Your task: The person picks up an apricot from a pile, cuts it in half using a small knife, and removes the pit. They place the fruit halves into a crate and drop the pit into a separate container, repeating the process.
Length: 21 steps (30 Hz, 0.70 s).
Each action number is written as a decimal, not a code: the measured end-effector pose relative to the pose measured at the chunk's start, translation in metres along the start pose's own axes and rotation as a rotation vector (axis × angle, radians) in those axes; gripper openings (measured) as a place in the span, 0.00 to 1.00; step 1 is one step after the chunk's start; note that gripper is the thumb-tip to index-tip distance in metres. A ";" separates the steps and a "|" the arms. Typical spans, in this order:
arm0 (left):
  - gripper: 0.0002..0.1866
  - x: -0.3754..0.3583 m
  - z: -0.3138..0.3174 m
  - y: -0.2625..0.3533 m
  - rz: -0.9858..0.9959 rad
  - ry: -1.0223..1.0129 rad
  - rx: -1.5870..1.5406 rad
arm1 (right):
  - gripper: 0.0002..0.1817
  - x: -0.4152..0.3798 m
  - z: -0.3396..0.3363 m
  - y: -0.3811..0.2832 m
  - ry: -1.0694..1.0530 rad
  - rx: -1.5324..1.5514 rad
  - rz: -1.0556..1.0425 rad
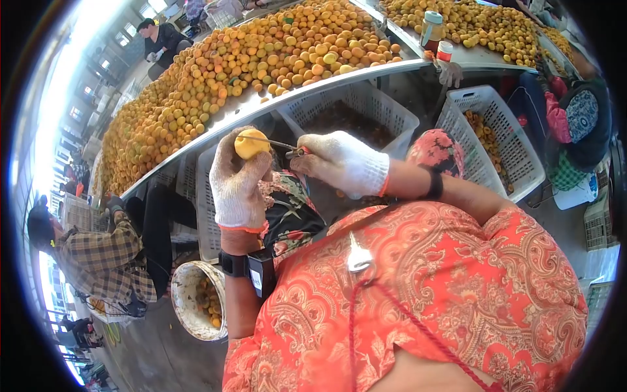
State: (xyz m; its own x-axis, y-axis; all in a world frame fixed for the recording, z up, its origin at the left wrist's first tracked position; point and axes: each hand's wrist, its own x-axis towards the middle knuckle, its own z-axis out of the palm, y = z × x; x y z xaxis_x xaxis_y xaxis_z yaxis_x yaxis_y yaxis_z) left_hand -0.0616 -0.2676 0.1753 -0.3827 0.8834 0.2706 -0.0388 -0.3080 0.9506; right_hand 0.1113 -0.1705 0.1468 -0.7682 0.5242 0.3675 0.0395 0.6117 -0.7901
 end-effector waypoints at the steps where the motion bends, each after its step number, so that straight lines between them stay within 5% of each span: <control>1: 0.22 0.000 0.002 0.002 0.008 0.010 0.026 | 0.19 -0.001 0.000 0.001 0.003 -0.003 -0.001; 11: 0.23 0.004 0.015 0.013 0.064 0.027 0.108 | 0.13 -0.005 0.006 0.004 0.071 -0.032 -0.015; 15: 0.24 0.011 0.016 0.010 0.266 0.037 0.394 | 0.09 -0.009 0.004 -0.004 0.129 -0.034 -0.093; 16: 0.23 0.002 0.026 0.029 0.174 0.014 0.302 | 0.07 -0.007 0.003 -0.016 0.078 0.057 0.063; 17: 0.21 0.010 0.024 0.013 0.327 0.048 0.279 | 0.07 -0.006 0.005 -0.009 0.145 -0.058 -0.091; 19: 0.14 0.007 0.025 0.010 0.006 0.018 -0.260 | 0.08 -0.002 0.012 -0.007 0.224 0.013 -0.155; 21: 0.11 0.015 0.027 -0.013 -0.009 -0.006 -0.522 | 0.11 0.002 0.013 -0.010 0.180 -0.070 0.014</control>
State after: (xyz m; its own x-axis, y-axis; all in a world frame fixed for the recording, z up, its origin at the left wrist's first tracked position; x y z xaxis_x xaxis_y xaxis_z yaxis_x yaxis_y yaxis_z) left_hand -0.0421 -0.2410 0.1707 -0.3752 0.8881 0.2653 -0.4975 -0.4345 0.7508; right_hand 0.1009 -0.1831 0.1487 -0.6410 0.6267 0.4432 0.0984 0.6397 -0.7623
